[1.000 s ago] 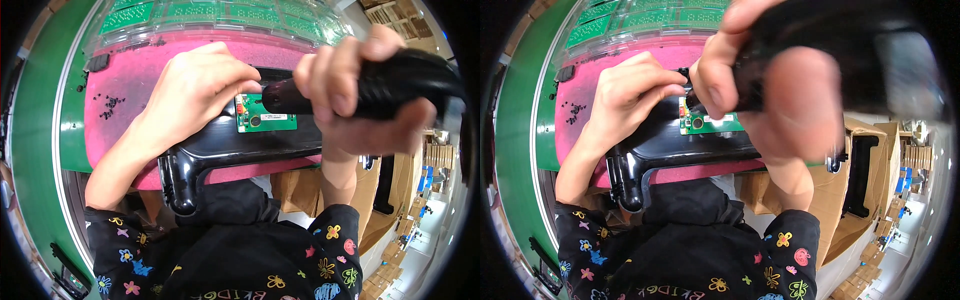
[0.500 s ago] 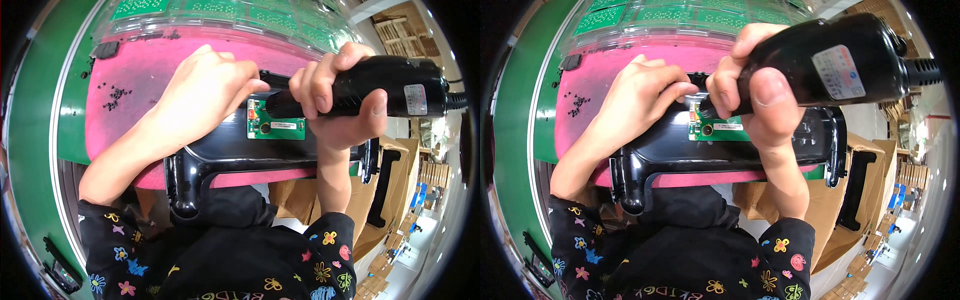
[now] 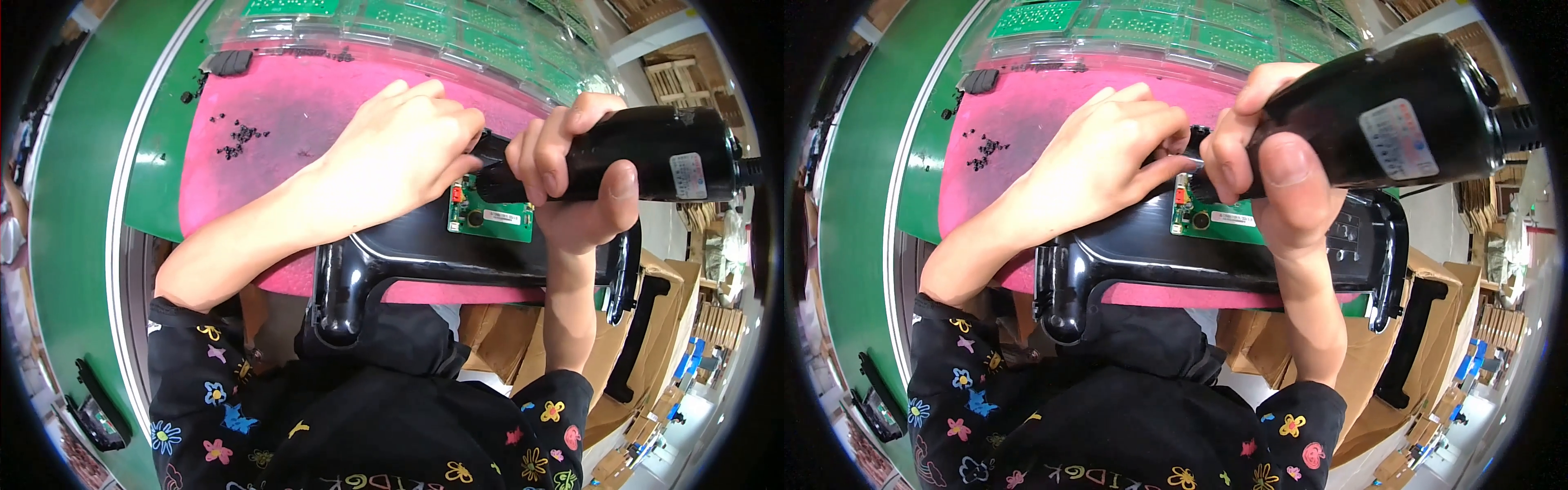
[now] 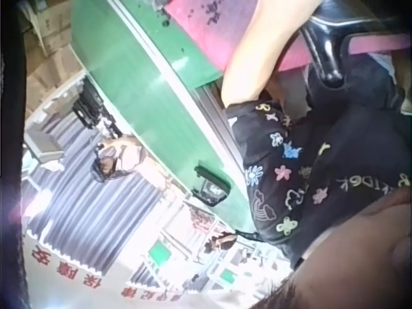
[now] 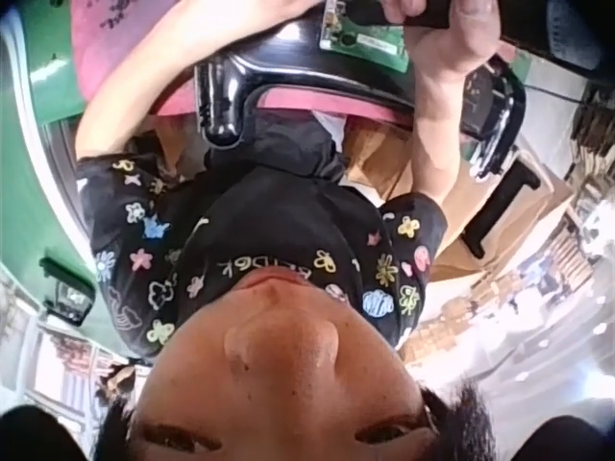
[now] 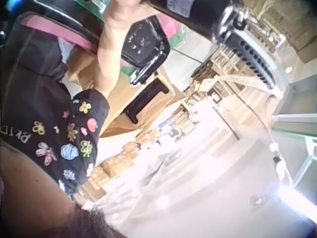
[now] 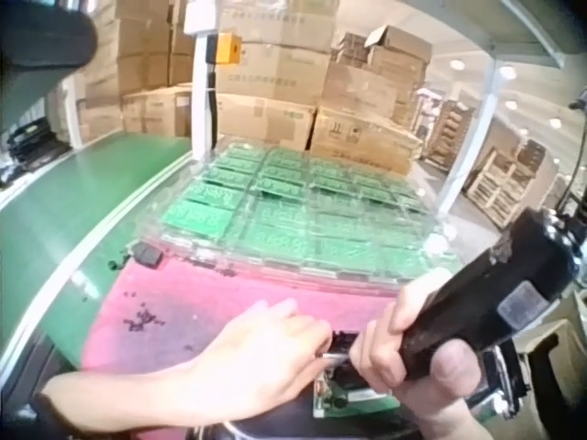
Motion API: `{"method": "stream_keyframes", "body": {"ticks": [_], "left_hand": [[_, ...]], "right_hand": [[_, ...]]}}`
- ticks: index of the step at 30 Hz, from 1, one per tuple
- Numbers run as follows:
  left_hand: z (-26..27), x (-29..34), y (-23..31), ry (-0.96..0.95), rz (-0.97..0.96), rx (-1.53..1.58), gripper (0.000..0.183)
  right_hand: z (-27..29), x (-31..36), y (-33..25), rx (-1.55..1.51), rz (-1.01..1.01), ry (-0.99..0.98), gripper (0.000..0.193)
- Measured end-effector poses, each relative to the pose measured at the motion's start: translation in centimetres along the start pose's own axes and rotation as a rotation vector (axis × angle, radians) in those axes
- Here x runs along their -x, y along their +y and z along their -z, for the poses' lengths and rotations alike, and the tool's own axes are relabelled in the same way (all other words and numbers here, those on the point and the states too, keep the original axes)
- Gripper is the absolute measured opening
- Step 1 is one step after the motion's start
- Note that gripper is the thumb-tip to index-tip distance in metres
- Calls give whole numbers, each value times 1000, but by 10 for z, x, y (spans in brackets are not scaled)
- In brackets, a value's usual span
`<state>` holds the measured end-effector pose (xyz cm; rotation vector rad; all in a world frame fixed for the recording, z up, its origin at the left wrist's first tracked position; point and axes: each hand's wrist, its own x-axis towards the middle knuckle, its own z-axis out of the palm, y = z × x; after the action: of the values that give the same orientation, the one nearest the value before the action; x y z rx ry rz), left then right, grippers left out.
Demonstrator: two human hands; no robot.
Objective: Assemble electronic circuit boards into plastic housings using an electric screwdriver.
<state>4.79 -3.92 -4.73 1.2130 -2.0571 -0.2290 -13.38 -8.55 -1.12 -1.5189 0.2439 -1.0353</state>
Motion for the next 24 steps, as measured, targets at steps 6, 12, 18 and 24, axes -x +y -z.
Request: {"method": "stream_keyframes", "body": {"ticks": [6,12,18,24], "left_hand": [[8,2,-6,-129,-98,-60,21],[6,-3,5,-40,-280,119,17],[7,-7,3,-55,-320,243,17],[1,-10,18,-91,-194,372,26]], "right_hand": [[-9,7,-11,63,51,106,55],[9,3,-60,-155,244,-143,57],[8,19,-83,-72,133,-88,54],[28,37,-70,-35,222,-54,57]]}}
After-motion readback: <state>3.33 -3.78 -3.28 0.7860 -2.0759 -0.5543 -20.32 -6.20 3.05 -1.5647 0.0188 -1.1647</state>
